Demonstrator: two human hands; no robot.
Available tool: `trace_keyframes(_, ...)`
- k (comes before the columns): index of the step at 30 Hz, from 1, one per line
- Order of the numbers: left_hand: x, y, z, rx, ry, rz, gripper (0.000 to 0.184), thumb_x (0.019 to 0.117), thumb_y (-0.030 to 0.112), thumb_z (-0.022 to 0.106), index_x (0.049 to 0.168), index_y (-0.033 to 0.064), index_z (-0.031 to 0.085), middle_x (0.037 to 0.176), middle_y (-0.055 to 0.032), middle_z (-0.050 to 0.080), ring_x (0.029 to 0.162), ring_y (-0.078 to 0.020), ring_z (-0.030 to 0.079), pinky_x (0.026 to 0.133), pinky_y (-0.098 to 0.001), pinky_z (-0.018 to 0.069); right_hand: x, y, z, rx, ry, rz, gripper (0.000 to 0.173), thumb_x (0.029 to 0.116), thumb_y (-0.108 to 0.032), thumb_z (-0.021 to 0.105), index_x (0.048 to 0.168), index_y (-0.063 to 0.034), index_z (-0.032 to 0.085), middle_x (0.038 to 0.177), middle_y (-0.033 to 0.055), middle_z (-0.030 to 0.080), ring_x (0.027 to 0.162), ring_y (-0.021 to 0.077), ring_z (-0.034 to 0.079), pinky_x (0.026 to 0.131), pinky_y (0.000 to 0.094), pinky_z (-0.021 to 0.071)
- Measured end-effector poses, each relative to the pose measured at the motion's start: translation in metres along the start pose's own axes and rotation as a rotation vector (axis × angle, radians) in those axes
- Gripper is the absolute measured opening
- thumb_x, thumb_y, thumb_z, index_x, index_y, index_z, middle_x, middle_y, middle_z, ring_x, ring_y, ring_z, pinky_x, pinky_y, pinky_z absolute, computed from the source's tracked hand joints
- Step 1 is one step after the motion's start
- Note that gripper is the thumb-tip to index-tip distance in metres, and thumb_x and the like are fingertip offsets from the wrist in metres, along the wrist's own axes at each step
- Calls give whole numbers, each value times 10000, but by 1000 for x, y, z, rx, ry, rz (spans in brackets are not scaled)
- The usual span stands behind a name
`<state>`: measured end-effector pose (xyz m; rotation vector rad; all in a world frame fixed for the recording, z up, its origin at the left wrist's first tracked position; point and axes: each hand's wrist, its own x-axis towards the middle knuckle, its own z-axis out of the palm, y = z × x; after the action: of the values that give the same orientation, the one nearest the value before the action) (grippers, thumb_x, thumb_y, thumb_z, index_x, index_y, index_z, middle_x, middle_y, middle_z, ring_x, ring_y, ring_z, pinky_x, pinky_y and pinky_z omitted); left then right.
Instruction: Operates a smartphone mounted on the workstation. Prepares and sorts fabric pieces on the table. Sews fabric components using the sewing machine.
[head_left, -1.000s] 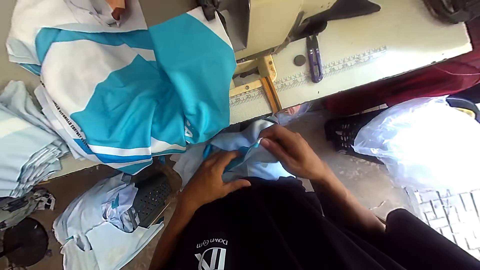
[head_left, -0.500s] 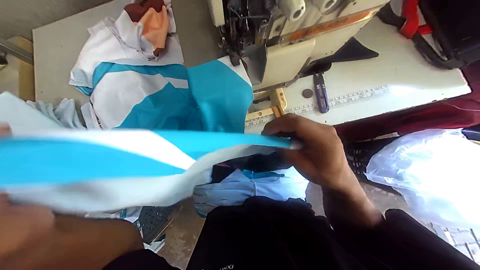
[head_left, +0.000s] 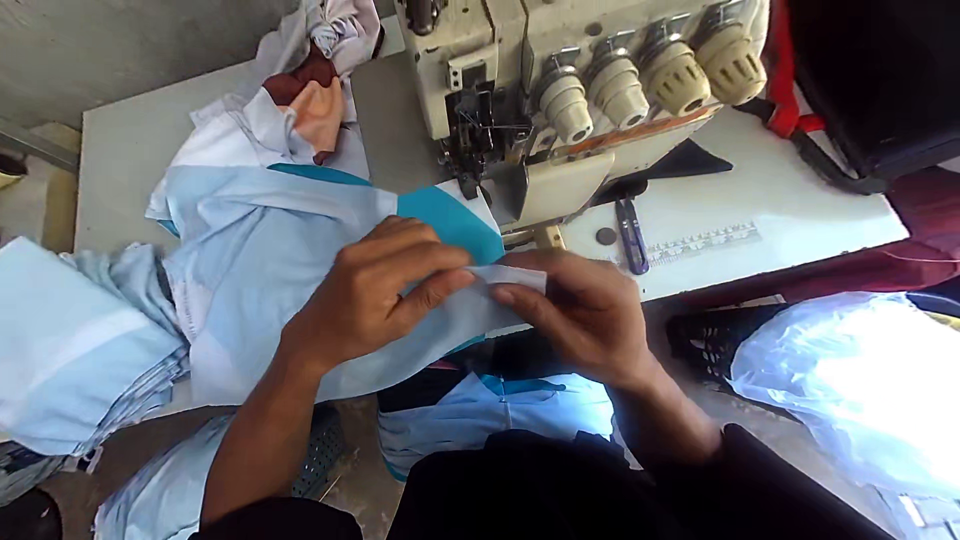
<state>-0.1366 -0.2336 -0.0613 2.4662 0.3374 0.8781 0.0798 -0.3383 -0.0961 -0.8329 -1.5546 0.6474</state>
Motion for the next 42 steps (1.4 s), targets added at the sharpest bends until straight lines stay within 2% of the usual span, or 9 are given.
trace_keyframes(2, 6, -2, -7, 58, 75, -98, 194, 1008, 152, 632, 987, -13, 731, 869, -53, 677, 807, -42, 622, 735, -182, 519, 6, 3, -2, -16, 61, 14, 187, 974, -7, 652, 1153, 41, 628, 1016, 50, 709, 863, 50, 690, 784, 229, 613)
trace_keyframes(3, 11, -4, -10, 126, 89, -143, 189, 1000, 154, 642, 990, -16, 725, 866, -62, 668, 783, -43, 608, 706, -171, 500, 7, 6, -2, -41, 100, 36, 223, 969, 3, 651, 1184, 41, 604, 1034, 55, 701, 866, 61, 695, 781, 237, 618)
trace_keyframes(8, 20, -22, -11, 379, 29, -216, 231, 1020, 242, 632, 1017, 35, 734, 918, -111, 723, 820, -158, 681, 729, -303, 537, -2, 27, 3, -70, 247, 184, 230, 979, -31, 645, 1196, 18, 588, 1043, 64, 688, 890, 112, 691, 794, 286, 616)
trace_keyframes(11, 20, -21, -10, 369, -11, -251, 214, 1016, 222, 636, 1028, 30, 728, 924, -98, 723, 822, -131, 675, 736, -269, 537, -13, 33, 3, 36, 223, 313, 187, 1007, -92, 631, 1179, -25, 605, 1021, 29, 692, 880, 91, 689, 794, 268, 609)
trace_keyframes(16, 21, -22, -11, 369, -25, -247, 203, 1008, 213, 649, 1016, 27, 731, 937, -101, 726, 855, -122, 682, 766, -251, 535, -16, 36, 2, 272, 129, 481, 155, 955, -78, 700, 1099, -40, 656, 921, 23, 714, 789, 94, 699, 738, 259, 615)
trace_keyframes(24, 20, -26, -16, 354, -26, -209, 216, 1007, 221, 653, 1013, 18, 727, 904, -111, 723, 833, -112, 666, 762, -236, 518, -18, 35, 7, 312, 155, 497, 174, 922, -54, 738, 1086, -27, 688, 881, 18, 736, 754, 79, 707, 715, 243, 620)
trace_keyframes(32, 23, -27, -16, 349, -19, -230, 222, 1006, 230, 654, 1015, 21, 727, 883, -95, 718, 807, -80, 650, 741, -207, 502, -18, 38, 10, 377, 205, 451, 90, 960, -42, 691, 1040, -7, 712, 834, 40, 740, 708, 104, 713, 680, 269, 629)
trace_keyframes(35, 24, -27, -15, 358, -8, -266, 223, 1008, 250, 640, 1015, 44, 723, 827, -54, 692, 757, -44, 615, 702, -189, 479, -18, 39, 11, 375, 204, 436, 81, 969, -49, 685, 1029, -5, 715, 820, 47, 742, 697, 108, 714, 675, 263, 626)
trace_keyframes(42, 23, -24, -13, 399, -1, -329, 221, 1019, 257, 613, 1018, 59, 710, 803, -45, 666, 732, -67, 596, 677, -220, 470, -28, 36, 16, 439, 198, 426, 83, 991, -51, 659, 1035, 2, 704, 816, 50, 753, 708, 114, 730, 689, 272, 633)
